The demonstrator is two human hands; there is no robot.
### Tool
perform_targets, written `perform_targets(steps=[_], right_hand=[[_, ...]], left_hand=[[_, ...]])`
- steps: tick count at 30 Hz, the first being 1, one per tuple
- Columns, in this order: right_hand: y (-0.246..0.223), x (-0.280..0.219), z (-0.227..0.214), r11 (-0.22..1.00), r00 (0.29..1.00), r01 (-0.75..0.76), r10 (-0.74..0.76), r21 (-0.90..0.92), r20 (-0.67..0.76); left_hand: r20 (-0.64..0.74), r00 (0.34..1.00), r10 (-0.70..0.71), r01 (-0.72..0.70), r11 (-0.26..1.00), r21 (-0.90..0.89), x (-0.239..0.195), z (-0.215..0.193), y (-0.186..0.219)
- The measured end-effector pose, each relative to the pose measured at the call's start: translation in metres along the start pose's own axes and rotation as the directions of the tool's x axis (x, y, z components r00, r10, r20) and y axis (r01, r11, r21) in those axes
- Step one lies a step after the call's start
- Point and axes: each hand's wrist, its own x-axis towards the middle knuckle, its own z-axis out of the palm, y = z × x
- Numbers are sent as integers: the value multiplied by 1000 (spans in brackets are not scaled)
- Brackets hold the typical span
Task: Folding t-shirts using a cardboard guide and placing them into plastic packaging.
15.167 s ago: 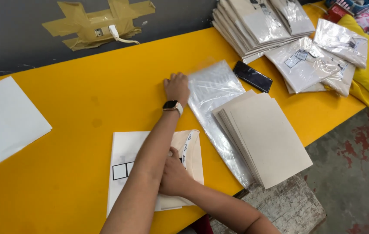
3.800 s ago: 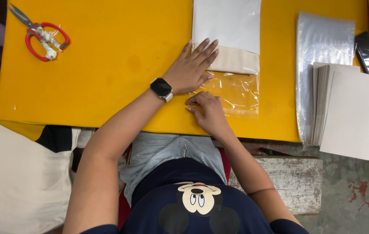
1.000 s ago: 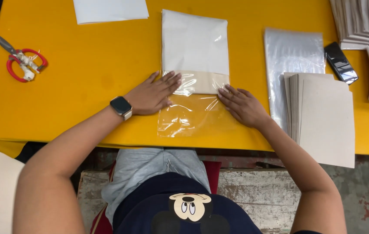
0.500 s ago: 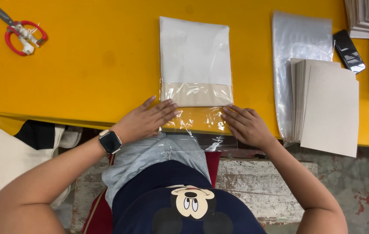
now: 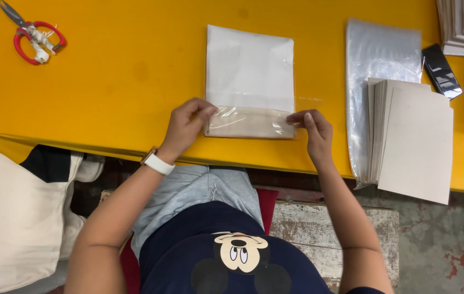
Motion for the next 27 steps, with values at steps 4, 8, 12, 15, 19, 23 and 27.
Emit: perform_targets(steps=[4, 8, 12, 15, 19, 23, 27], right_hand=[[-3, 15, 24, 985, 969, -167, 173, 45, -174], [5, 23, 34, 961, 931, -271, 246, -60, -268], [-8, 27, 39, 951, 922, -293, 255, -95, -291], [-7, 28, 40, 949, 919, -296, 252, -109, -304], [-2, 31, 42, 935, 903, -332, 276, -127, -329], [7, 38, 38, 896, 885, -409, 345, -170, -313], [-3, 44, 35, 877, 874, -453, 401, -159, -273]], left_hand=[[-183, 970, -162, 154, 987, -55, 18, 11, -10], [-267, 937, -226, 251, 966, 62, 23, 17, 15], [-293, 932, -215, 268, 951, 156, 24, 20, 19], [-292, 932, -217, 278, 943, 185, 26, 21, 21], [-270, 923, -273, 341, 906, 250, 32, 15, 27], [-191, 876, -442, 481, 821, 307, 49, 8, 31], [-140, 862, -487, 500, 776, 384, 71, 1, -8]])
